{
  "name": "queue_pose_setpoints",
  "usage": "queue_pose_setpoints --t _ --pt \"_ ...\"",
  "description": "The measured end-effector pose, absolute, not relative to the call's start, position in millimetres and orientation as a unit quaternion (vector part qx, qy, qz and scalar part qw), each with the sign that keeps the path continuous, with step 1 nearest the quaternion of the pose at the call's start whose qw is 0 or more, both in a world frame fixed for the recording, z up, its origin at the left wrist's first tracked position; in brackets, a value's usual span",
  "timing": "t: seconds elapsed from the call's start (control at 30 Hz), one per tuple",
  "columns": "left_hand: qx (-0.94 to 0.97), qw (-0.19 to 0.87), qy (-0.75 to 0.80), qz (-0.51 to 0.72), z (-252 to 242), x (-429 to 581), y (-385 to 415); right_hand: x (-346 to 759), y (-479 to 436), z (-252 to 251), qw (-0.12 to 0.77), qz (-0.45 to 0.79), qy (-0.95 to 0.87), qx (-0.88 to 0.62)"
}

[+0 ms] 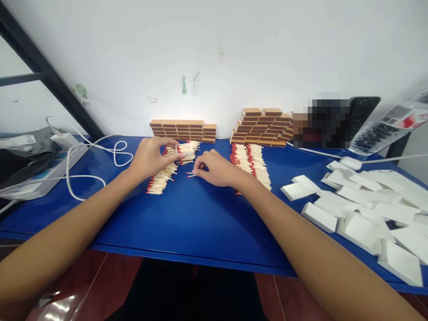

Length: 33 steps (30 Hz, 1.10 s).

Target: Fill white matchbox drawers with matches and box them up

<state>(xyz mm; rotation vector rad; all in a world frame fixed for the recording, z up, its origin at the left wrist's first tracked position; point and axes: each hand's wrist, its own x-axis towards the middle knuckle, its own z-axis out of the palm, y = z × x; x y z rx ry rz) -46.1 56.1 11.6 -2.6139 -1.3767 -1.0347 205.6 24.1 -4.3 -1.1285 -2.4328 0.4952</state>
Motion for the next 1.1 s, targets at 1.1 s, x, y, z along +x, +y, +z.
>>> queue_pose_setpoints --t 1.1 --pt "-0.885 -0.034 -0.351 -0.306 11 -32 43 209 18 5 0.313 0.107 -0.850 -0.410"
